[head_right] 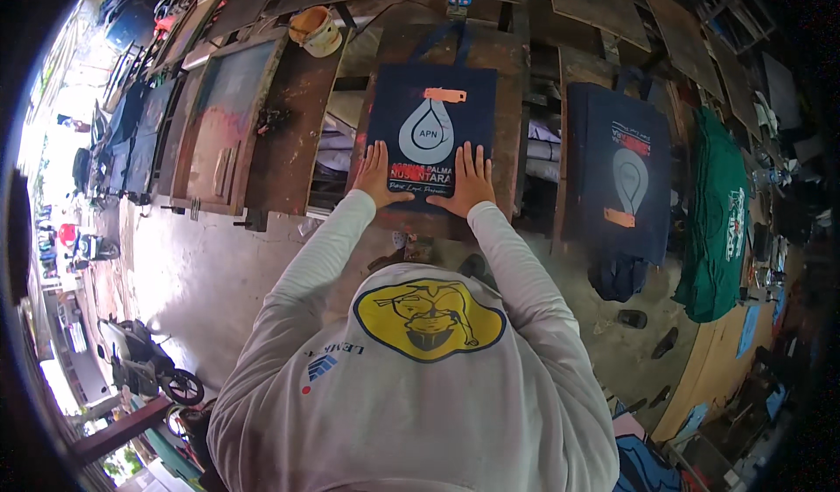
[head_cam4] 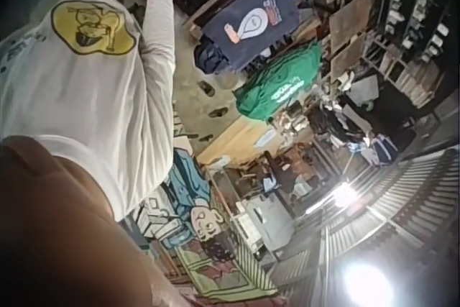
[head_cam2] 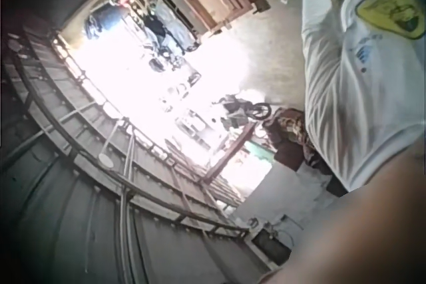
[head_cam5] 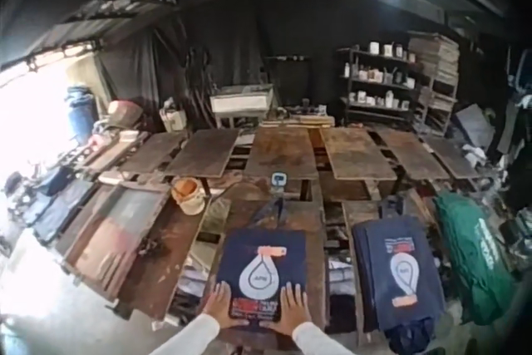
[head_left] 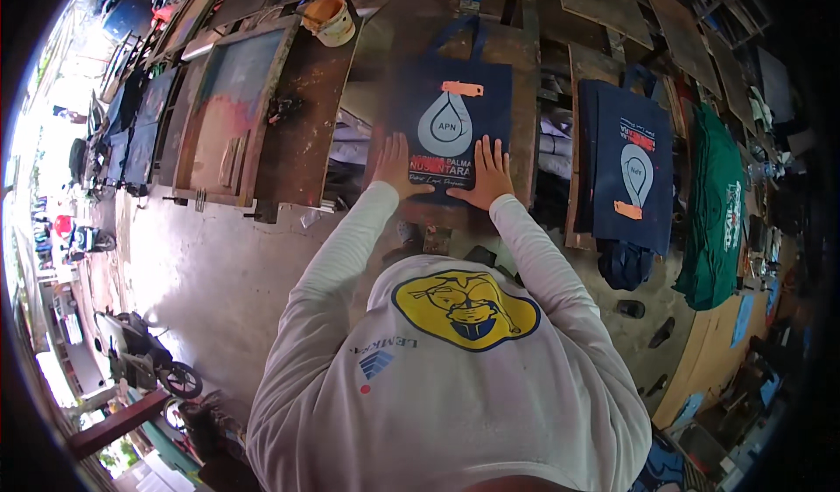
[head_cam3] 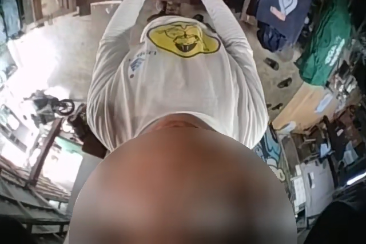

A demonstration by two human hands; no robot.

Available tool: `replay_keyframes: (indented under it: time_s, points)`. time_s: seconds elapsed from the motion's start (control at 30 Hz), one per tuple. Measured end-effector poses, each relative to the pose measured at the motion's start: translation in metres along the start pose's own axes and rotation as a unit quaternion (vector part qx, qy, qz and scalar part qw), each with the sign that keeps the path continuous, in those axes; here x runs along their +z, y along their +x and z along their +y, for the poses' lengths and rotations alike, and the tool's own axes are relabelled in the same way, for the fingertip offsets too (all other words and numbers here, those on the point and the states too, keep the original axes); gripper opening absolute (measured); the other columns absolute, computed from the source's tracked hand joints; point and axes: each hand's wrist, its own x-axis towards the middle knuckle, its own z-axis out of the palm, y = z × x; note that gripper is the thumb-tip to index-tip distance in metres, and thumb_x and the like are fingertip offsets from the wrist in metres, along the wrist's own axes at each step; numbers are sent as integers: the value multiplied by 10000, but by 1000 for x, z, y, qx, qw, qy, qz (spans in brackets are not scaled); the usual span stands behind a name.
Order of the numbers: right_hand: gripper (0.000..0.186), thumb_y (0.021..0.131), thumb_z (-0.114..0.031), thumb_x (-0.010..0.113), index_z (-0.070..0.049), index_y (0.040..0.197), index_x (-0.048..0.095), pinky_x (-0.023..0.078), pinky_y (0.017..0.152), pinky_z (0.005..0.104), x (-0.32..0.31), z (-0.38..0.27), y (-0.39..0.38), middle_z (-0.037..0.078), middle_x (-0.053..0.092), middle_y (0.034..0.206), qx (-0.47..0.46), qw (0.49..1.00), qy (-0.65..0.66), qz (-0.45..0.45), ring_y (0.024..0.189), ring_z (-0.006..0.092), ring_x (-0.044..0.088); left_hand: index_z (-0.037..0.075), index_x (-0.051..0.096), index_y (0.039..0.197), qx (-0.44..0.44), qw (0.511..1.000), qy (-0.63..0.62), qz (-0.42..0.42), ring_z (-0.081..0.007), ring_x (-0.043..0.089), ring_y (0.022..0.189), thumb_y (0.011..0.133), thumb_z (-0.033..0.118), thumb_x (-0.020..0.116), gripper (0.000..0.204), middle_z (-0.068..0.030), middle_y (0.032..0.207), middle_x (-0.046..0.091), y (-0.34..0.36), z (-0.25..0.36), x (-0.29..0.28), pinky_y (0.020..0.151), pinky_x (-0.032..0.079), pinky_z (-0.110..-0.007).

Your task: The recorder handles printing screens and inspects/organizes printed tote bags on a workbench.

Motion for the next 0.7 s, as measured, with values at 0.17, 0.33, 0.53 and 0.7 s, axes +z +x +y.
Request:
replay_keyframes:
  time_s: [0.17,0.33,0.53,0.7]
  points:
    - [1379,604,-835,649,28,1535,110,82,1190,544,-6,-5,-1,194,53,1622,16,999,-21,-22,1494,408,-16,18,313,1457,67,979,-150,119,-377,403,1339,742,493,791,983,-241,1412,439,37,21,12,1101,343,-473]
    - [1406,583,-848,644,30,1536,99,83,1188,550,1,-9,4,201,41,1622,15,999,-35,-6,1494,408,-29,44,563,1235,-83,681,-722,-85,-322,626,1059,840,320,724,508,-134,1121,649,111,48,28,887,517,-403]
    - [1379,588,-820,678,-21,1550,97,58,1205,514,-8,-9,6,158,54,1631,21,999,-4,-29,1504,360,-25,60,462,1362,-13,479,-878,-4,-278,521,1239,951,224,582,459,-154,1283,575,157,-60,31,1052,411,-404]
    - [983,808,-656,611,-32,1501,301,142,1192,510,-3,-12,20,177,208,1589,40,999,35,14,1485,366,129,42,475,1377,19,704,-687,179,-204,481,1302,944,182,630,480,-124,1341,558,157,-82,3,1105,366,-378]
